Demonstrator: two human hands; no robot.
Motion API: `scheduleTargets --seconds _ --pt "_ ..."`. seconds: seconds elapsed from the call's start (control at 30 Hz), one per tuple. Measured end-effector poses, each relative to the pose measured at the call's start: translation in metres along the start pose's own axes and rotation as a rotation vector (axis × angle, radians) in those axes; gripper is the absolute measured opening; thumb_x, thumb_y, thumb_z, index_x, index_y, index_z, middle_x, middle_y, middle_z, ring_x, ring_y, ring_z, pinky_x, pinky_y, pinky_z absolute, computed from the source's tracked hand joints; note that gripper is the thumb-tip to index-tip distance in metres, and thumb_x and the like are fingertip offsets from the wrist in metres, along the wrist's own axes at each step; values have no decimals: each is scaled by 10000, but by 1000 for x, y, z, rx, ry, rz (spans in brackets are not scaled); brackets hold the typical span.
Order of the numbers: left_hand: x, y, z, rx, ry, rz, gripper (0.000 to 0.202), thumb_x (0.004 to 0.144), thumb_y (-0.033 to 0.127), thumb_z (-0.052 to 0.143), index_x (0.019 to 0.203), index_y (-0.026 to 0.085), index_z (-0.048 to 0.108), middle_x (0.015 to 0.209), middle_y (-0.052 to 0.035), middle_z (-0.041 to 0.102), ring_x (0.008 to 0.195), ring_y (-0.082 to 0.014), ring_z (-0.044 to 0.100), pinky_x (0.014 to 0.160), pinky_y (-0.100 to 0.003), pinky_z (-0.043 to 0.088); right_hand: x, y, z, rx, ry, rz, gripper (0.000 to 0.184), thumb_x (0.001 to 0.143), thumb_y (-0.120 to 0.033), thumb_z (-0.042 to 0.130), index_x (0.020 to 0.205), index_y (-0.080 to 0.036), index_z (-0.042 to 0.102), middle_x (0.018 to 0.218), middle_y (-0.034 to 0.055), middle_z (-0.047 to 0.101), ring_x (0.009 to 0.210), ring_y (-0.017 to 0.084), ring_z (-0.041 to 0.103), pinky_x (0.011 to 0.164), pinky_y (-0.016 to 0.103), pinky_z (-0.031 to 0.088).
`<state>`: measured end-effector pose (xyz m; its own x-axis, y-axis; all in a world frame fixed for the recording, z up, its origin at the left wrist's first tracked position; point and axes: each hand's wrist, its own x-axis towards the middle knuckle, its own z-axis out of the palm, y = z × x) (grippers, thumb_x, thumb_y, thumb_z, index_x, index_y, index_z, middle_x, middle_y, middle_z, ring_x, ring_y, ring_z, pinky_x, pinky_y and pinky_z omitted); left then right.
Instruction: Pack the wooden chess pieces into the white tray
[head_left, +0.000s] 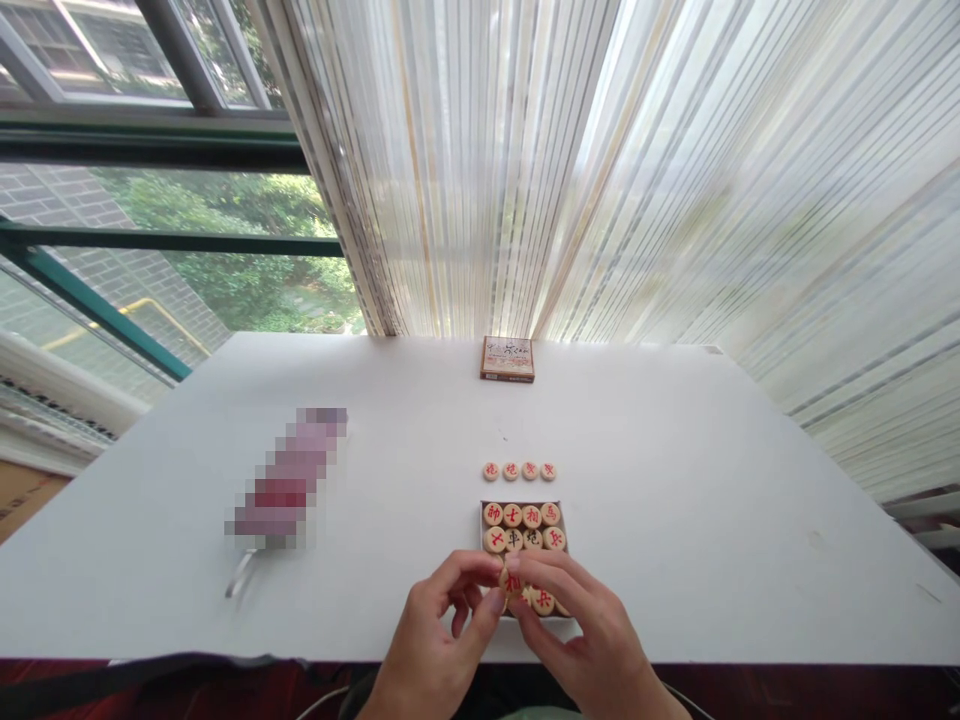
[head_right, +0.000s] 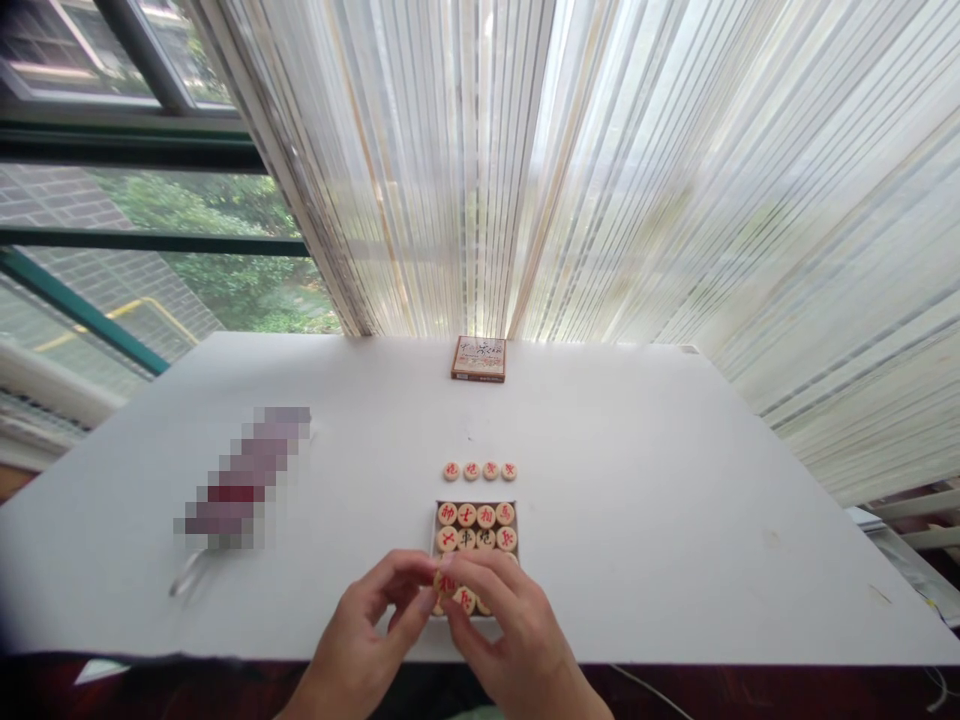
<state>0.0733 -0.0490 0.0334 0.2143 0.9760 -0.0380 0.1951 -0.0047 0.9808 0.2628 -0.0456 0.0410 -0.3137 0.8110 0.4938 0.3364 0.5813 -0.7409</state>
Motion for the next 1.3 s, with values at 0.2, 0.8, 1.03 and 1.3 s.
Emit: scheduleTargets --seconds 0.2,0.8,1.03,1.3 --pt "0 -1 0 -21 -2 -12 276 960 438 602 1073 189 642 917 -56 713 715 -135 625 619 -197 491 1 -2 2 -28 -5 -15 448 904 -35 603 1293 -258 608 1175 80 714 1096 191 703 952 279 594" --pt "0 -3 -3 6 10 47 291 951 388 616 1162 192 657 885 -50 715 687 -134 627 620 -201 533 2 -1 3 -24 36 12 377 911 -62 625 1225 -269 642 1119 74 706 1040 191 708 898 271 610" --pt "3 -3 -6 28 -5 55 305 935 390 644 1158 183 673 857 -49 729 664 -126 626 573 -178 508 2 0 0 -20 16 13 383 915 -63 620 1240 -265 638 1118 74 721 1038 195 713 903 280 610" --pt "4 -11 -13 67 102 33 317 923 405 663 1148 181 673 845 -41 709 702 -141 630 642 -206 547 7 -3 -6 -12 69 51 312 930 -81 594 1189 -243 661 1066 85 728 992 199 725 864 280 618"
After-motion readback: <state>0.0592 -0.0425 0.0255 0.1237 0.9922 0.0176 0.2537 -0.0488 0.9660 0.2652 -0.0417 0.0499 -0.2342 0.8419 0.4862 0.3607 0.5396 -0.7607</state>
